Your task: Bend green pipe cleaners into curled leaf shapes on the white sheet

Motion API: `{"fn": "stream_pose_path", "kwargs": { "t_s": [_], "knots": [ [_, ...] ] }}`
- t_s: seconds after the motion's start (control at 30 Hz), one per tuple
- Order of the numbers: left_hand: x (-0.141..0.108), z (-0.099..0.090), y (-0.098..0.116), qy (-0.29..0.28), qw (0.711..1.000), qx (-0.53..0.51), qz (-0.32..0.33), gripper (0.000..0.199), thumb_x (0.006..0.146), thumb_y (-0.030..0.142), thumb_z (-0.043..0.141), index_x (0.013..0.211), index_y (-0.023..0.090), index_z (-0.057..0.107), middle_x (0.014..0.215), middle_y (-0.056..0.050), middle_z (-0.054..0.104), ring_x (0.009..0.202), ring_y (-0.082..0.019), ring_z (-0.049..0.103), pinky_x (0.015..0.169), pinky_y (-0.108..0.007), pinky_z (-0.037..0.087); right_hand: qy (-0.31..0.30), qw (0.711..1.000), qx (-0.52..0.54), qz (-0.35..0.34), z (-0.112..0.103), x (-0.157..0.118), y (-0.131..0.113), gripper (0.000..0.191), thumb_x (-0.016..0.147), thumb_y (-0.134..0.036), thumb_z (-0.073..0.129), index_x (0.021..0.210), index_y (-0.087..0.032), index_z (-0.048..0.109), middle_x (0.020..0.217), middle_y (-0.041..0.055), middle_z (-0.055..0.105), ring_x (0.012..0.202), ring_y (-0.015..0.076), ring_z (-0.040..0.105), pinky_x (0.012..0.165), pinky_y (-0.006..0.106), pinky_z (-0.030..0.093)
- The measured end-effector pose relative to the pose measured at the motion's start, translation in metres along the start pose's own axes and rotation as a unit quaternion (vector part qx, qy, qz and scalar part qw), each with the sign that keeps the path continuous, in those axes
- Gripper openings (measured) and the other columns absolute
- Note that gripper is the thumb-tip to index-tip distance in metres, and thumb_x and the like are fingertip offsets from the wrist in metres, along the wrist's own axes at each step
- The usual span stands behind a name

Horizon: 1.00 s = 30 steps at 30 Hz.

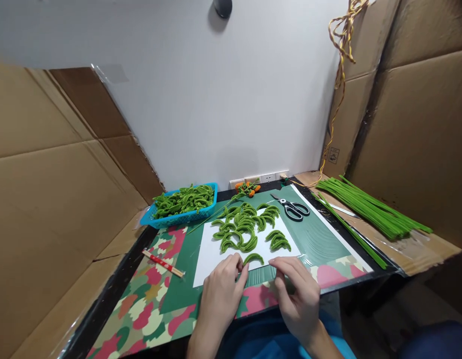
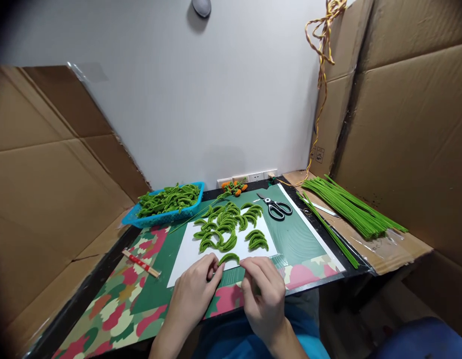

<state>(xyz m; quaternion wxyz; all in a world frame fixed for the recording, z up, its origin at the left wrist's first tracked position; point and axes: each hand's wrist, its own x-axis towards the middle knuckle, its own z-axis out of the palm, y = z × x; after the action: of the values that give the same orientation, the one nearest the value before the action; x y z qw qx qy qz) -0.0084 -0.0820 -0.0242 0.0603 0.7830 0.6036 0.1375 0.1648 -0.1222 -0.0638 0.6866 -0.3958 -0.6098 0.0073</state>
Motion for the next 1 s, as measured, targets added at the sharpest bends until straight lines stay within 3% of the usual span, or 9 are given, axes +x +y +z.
{"fn": "stream_pose_path", "kwargs": {
  "t_s": [0.43, 0.8, 1.0],
  "knots": [
    [-0.006, 0.002, -0.004, 0.008, 0.996, -0.082, 0.024, 0.022, 0.104, 0.035, 0.044, 0.089, 0.024, 0.056, 0.084, -0.001, 0.066, 0.077, -0.022, 0.063, 0.067, -0.031, 0.035, -0.019, 1.000, 0.002, -0.009, 0.004, -0.008, 0.004, 0.033, 0.094, -0.002, 0.053, 0.114, -0.020, 0.071, 0.093, 0.0066, 0.073, 0.083, 0.0204, 0.071, 0.071, 0.032, 0.059],
    [-0.001, 0.005, -0.002, 0.022, 0.997, -0.066, 0.016, 0.025, 0.101, 0.031, 0.045, 0.077, 0.024, 0.048, 0.070, 0.002, 0.059, 0.062, -0.018, 0.056, 0.061, -0.030, 0.026, -0.030, 0.999, -0.012, -0.024, 0.007, -0.012, 0.005, 0.031, 0.095, -0.005, 0.053, 0.115, -0.022, 0.069, 0.093, 0.0069, 0.074, 0.078, 0.0213, 0.072, 0.066, 0.033, 0.059],
    [0.004, 0.008, 0.002, 0.031, 0.997, -0.059, 0.028, 0.022, 0.102, 0.030, 0.045, 0.081, 0.025, 0.049, 0.071, 0.003, 0.059, 0.064, -0.020, 0.059, 0.061, -0.030, 0.022, -0.035, 0.998, -0.024, -0.036, 0.007, -0.011, 0.002, 0.032, 0.093, -0.005, 0.051, 0.114, -0.024, 0.066, 0.080, 0.0036, 0.071, 0.065, 0.0215, 0.069, 0.056, 0.034, 0.057]
  ]
}}
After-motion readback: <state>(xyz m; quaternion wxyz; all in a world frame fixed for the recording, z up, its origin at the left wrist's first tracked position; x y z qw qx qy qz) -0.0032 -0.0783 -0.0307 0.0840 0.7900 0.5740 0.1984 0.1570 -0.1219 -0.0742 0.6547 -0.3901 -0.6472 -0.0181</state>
